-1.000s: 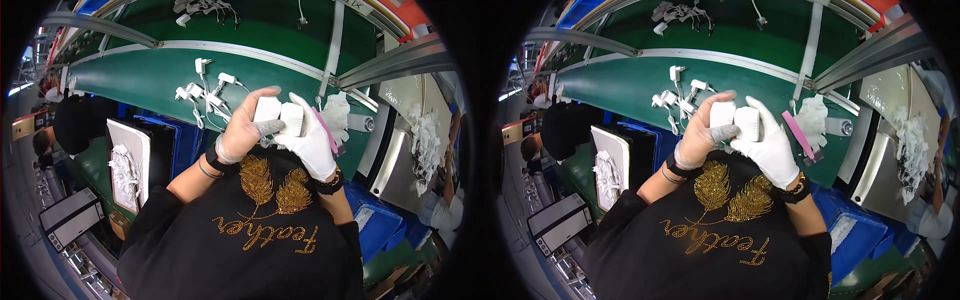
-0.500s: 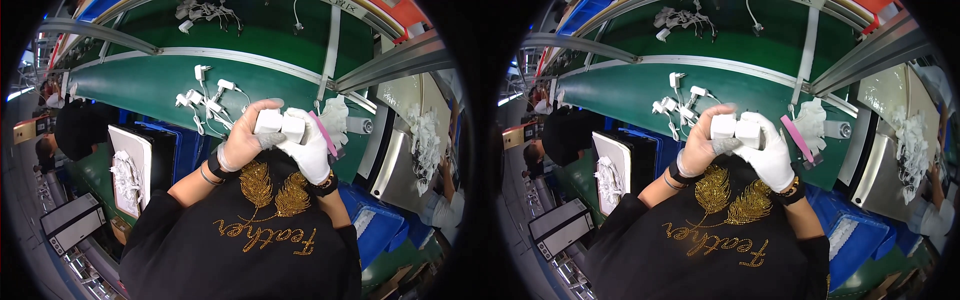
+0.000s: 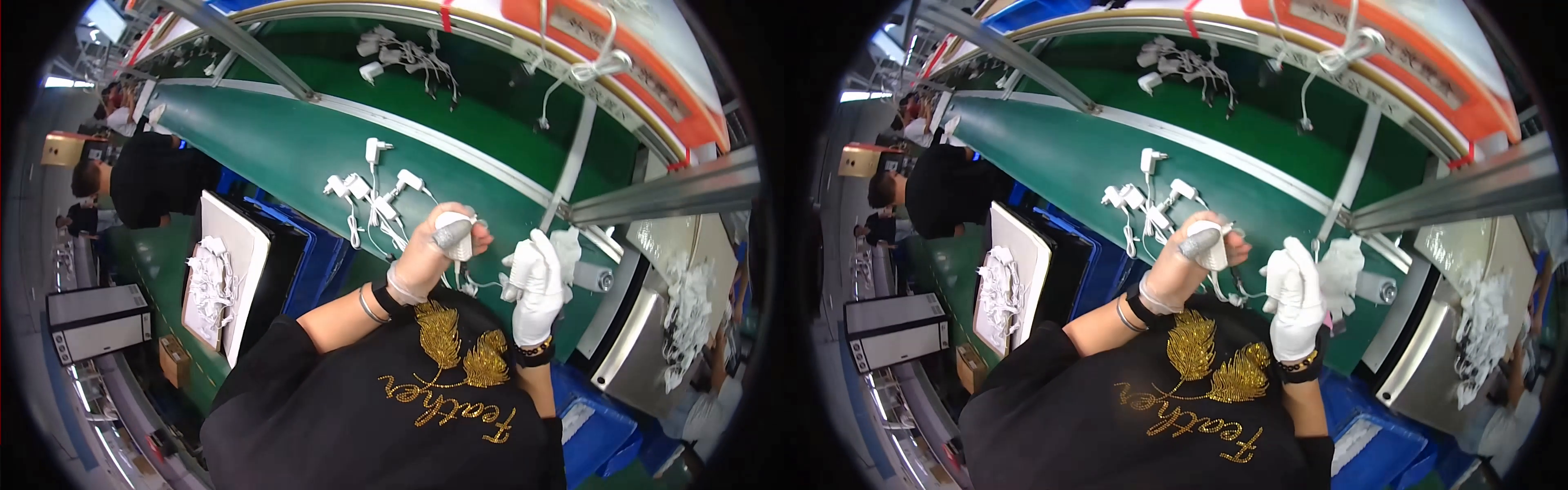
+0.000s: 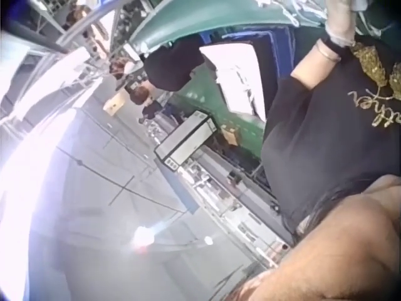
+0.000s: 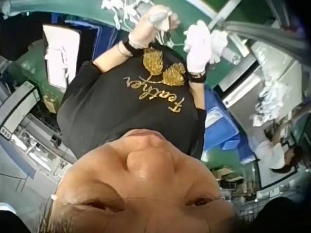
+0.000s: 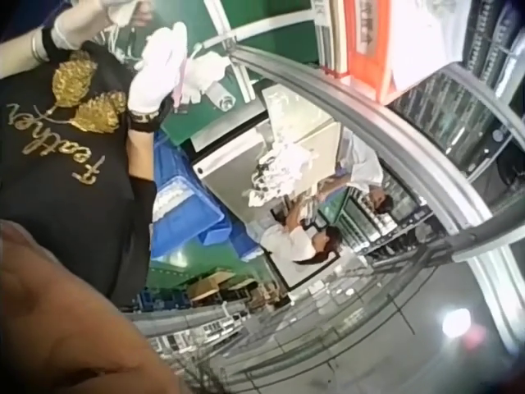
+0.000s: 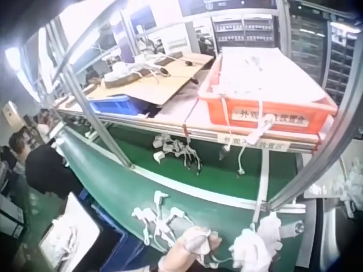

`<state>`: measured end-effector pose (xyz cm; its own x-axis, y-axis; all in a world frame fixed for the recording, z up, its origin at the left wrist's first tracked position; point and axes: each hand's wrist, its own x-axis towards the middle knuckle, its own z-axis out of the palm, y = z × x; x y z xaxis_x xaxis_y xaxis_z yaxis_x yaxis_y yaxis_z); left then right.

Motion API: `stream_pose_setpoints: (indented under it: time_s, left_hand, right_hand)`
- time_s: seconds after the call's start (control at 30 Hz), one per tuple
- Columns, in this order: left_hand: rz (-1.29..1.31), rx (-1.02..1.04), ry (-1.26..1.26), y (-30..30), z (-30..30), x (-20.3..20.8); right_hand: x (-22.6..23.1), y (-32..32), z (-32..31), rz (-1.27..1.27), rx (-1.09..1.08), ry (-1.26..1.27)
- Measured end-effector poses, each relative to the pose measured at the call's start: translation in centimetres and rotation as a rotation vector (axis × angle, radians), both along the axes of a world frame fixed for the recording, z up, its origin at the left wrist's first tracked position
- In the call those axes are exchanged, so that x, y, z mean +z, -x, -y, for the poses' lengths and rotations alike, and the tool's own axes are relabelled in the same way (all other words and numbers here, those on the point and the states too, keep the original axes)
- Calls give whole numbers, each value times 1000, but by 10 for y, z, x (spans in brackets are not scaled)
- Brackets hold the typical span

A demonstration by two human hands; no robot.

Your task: The person picks up a power adapter, rubs its surface with a pink file, and wipes it with a cloth before repeating the process with a second adapter.

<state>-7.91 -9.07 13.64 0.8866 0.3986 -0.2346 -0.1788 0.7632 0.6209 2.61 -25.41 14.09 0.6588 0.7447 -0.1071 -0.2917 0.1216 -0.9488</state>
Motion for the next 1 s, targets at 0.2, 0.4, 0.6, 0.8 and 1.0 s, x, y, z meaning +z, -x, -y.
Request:
stream_pose_setpoints:
  time_s: [0.2, 0.4, 0.6, 0.8, 1.0]
  left_hand:
    - [-36, 2, -281, -24, 14, -2]
    - [-170, -33, -938, -68, -48, -19]
    - [-739, 165, -1637, -167, -180, -101]
    - [-1475, -328, -1946, -260, -261, -152]
    - [-1190, -298, -2033, -303, -301, -212]
  right_hand:
    - [-14, 15, -49, 609, -75, 204]
    - [3, -3, -44, 48, -164, 95]
    - [12, -5, -43, -422, -266, -223]
    - [32, -10, -50, -678, -518, -212]
    - [38, -19, -30, -977, -512, -466]
